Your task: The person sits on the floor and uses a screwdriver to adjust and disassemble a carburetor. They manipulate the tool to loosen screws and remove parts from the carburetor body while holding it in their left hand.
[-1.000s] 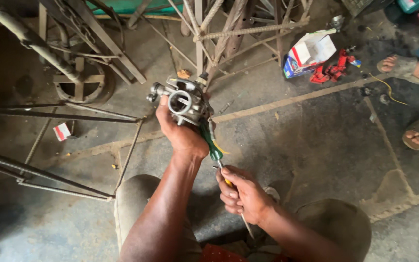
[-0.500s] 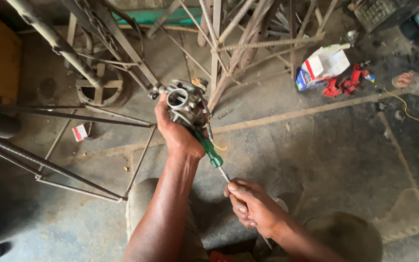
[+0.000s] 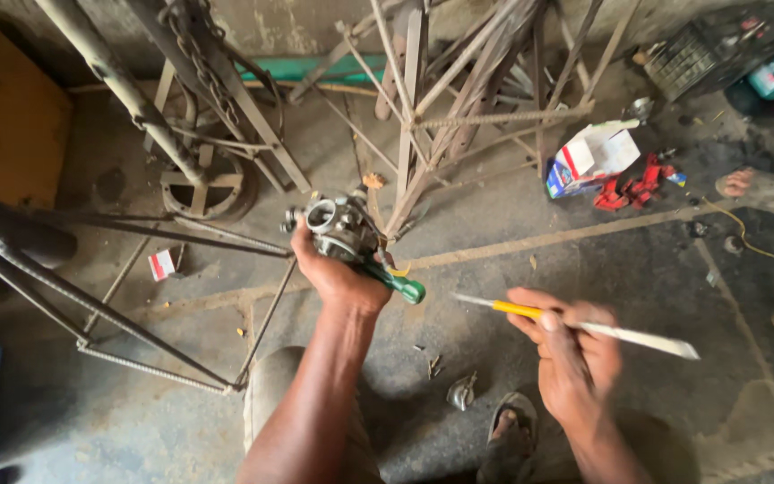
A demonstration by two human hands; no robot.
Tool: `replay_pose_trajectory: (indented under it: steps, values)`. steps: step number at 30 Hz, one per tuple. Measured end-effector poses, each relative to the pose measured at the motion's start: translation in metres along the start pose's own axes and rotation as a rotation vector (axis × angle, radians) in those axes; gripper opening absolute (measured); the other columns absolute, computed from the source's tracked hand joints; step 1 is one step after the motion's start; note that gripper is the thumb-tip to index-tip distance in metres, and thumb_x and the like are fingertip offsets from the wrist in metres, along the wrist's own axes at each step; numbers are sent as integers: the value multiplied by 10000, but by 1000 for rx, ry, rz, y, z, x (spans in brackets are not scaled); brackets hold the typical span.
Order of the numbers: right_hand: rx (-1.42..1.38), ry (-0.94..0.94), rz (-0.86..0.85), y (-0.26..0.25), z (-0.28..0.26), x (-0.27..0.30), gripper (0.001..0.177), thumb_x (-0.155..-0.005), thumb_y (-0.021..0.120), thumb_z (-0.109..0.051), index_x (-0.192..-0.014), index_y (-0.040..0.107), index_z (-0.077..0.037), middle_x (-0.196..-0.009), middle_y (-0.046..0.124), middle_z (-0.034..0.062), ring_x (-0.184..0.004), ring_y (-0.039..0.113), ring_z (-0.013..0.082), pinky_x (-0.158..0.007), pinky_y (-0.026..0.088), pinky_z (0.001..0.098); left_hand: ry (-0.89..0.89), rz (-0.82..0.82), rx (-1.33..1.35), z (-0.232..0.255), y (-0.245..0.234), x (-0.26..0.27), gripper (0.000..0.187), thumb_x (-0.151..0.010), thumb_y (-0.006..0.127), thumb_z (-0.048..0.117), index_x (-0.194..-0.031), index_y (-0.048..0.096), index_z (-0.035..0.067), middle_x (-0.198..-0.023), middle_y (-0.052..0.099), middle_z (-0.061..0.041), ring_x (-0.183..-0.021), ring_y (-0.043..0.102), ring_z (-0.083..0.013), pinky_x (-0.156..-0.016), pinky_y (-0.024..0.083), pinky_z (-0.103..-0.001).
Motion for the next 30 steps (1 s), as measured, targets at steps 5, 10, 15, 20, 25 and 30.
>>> replay_pose_trajectory:
  steps: [5,10,15,20,25,30]
  values:
    - [-110,-170,5,13,-26,9,181,-1087,485,44,-1197,472,-100,-1270,649,355,-1245,666,440,-1024,598,552,60,-10,164,2,-2,-16,610,-807,498,695,-1010,704,158,-789,657,-11,-644,587,-197,-467,376,-304]
    - [-187,-166,0,18,-25,17,180,-1089,471,58,-1199,480,-85,-1277,644,365,-1256,658,453,-1032,597,568,100,-15,166,-3,-10,-18,618,-795,515,694,-1010,708,148,-781,651,-7,-650,579,-194,-473,367,-292]
    - [-196,-158,42,18,-18,16,187,-1096,474,46,-1210,484,-102,-1280,650,351,-1267,652,447,-1024,587,553,67,49,196,-14,-8,-10,564,-790,538,687,-988,695,182,-796,651,22,-669,577,-166,-477,361,-288]
    - [-293,-119,119,14,-10,14,182,-1116,492,27,-1231,518,-111,-1332,650,294,-1276,648,429,-1047,578,556,59,58,193,-22,-10,-5,570,-780,543,701,-998,675,191,-808,655,12,-680,588,-164,-476,367,-288]
    - [-212,-121,145,17,2,14,168,-1088,519,21,-1200,529,-104,-1299,676,266,-1231,676,392,-996,590,527,115,21,192,-26,-1,2,585,-794,536,707,-1020,670,184,-810,651,5,-681,593,-165,-472,372,-290]
    - [199,-84,178,14,25,22,150,-1006,644,42,-1136,585,-2,-1048,710,189,-959,706,225,-860,608,384,93,-6,161,-29,-2,7,569,-796,531,692,-994,658,174,-800,652,-11,-671,593,-187,-469,370,-296]
Point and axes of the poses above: each hand's wrist, its own x-axis away from the middle knuckle, its own y-axis out of the palm, z = x × y, the point moved 6 cm from there along -x, towards the middle knuckle
